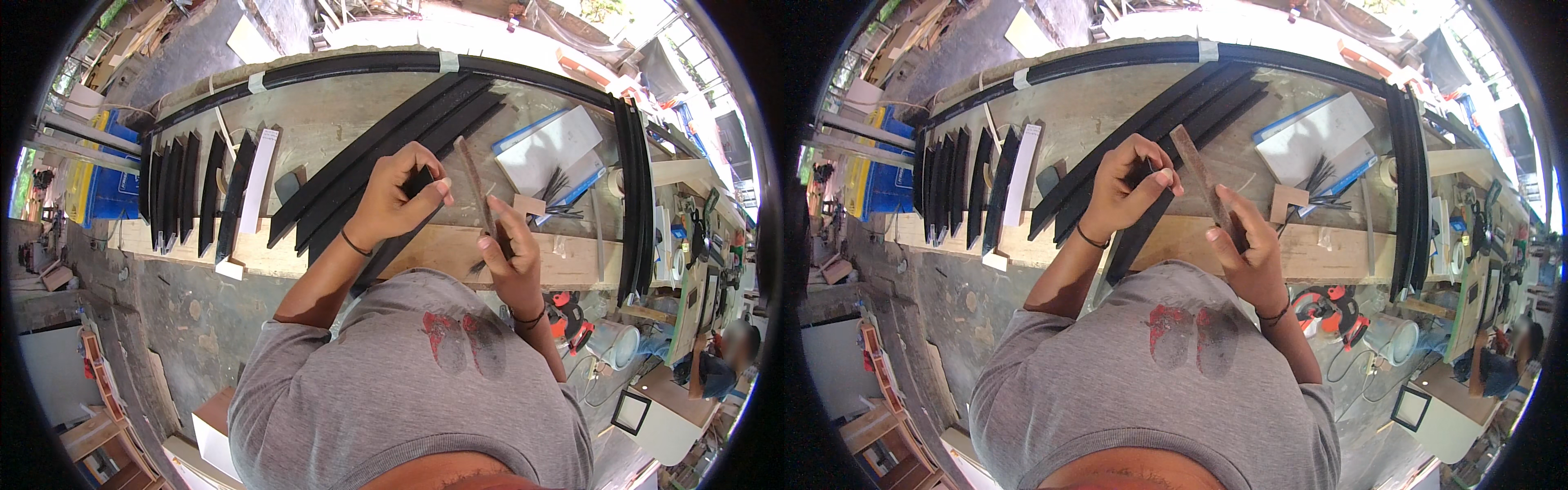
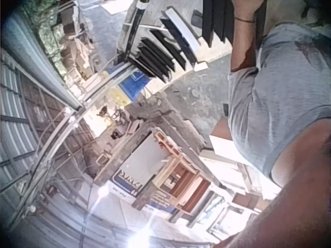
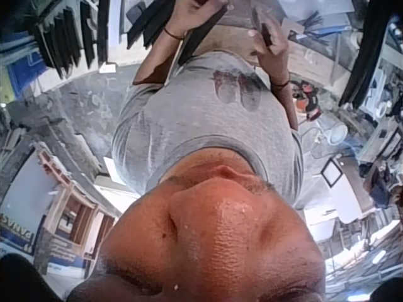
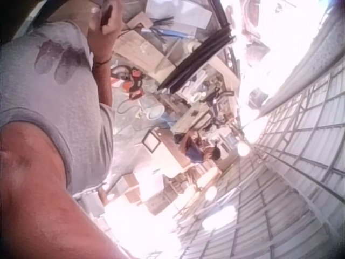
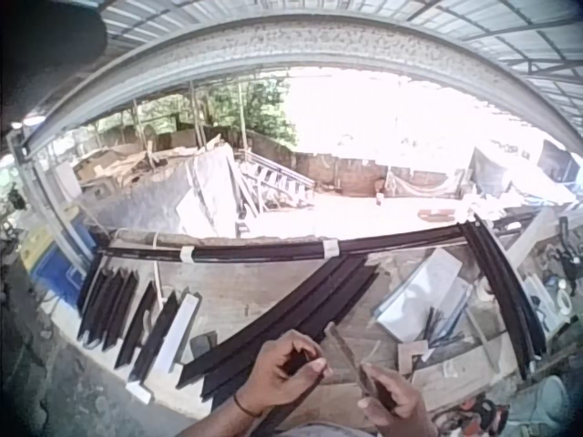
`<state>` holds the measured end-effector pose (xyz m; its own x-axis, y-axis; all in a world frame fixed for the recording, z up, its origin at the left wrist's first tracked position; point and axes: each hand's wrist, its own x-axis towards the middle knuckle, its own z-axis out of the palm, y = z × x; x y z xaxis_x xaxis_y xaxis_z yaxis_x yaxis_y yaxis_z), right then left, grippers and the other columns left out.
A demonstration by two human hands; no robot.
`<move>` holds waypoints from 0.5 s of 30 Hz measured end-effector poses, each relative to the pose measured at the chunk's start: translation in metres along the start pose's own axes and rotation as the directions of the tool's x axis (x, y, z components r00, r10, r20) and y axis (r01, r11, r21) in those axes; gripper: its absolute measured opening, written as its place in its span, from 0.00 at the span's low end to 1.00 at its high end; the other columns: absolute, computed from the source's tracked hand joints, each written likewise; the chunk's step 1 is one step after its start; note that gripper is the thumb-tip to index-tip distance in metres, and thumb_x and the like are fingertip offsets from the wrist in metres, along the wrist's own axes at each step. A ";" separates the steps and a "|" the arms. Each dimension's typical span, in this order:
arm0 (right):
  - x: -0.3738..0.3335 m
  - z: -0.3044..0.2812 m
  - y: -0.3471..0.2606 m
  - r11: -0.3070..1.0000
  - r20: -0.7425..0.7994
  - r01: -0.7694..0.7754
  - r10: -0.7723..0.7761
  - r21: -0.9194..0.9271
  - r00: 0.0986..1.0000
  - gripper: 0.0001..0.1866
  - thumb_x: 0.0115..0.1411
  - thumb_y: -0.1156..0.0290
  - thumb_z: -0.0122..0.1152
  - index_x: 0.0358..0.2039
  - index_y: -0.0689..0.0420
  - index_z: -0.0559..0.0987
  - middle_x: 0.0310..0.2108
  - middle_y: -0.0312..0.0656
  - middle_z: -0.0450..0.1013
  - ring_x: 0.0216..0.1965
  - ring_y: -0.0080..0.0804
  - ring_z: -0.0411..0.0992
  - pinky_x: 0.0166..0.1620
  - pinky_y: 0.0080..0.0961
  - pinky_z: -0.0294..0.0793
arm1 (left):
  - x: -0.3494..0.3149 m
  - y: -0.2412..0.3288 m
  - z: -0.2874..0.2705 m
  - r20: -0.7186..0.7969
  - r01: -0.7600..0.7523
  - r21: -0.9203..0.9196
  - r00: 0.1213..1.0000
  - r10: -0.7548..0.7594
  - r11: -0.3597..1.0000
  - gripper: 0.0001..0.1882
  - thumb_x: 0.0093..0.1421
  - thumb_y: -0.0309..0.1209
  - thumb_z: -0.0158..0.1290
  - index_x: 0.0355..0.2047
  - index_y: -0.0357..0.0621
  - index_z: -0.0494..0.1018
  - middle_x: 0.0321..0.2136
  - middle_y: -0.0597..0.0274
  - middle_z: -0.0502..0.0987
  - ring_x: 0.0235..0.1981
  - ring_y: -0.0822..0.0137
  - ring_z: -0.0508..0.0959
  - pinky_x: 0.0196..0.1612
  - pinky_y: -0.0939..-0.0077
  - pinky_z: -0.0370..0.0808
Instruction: The person files the edges of black plastic strips using a flat tool and then places the strips back onto the workbench.
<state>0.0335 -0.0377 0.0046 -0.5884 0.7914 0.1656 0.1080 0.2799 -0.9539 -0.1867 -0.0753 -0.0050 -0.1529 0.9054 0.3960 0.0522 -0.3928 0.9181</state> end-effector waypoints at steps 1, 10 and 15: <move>0.000 0.000 0.002 1.000 0.008 0.016 -0.017 0.008 1.000 0.26 0.57 0.75 0.61 0.57 0.63 0.70 0.49 0.44 0.73 0.44 0.24 0.70 0.48 0.21 0.68 | 0.000 0.002 0.001 -0.014 -0.005 0.048 1.000 0.006 0.999 0.05 0.60 0.22 0.50 0.33 0.40 0.64 0.28 0.60 0.74 0.30 0.70 0.80 0.34 0.77 0.74; -0.002 0.002 0.000 0.999 -0.024 -0.043 0.043 0.027 0.999 0.27 0.56 0.74 0.63 0.57 0.63 0.70 0.43 0.40 0.72 0.36 0.20 0.67 0.41 0.18 0.68 | -0.005 -0.002 0.005 0.015 0.017 -0.146 1.000 -0.015 0.989 0.07 0.65 0.30 0.47 0.32 0.40 0.65 0.30 0.58 0.71 0.32 0.69 0.75 0.39 0.73 0.72; 0.008 0.006 0.000 0.986 -0.029 -0.065 0.061 -0.156 0.998 0.24 0.49 0.67 0.74 0.43 0.61 0.73 0.29 0.36 0.70 0.23 0.18 0.64 0.27 0.18 0.66 | 0.000 0.004 0.010 0.065 0.018 -0.084 0.998 -0.013 0.996 0.10 0.68 0.33 0.44 0.33 0.40 0.66 0.31 0.57 0.71 0.33 0.69 0.73 0.41 0.74 0.70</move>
<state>0.0241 -0.0344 0.0047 -0.5576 0.8223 0.1140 0.2698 0.3094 -0.9119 -0.1765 -0.0755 -0.0017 -0.0893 0.9189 0.3842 -0.0338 -0.3883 0.9209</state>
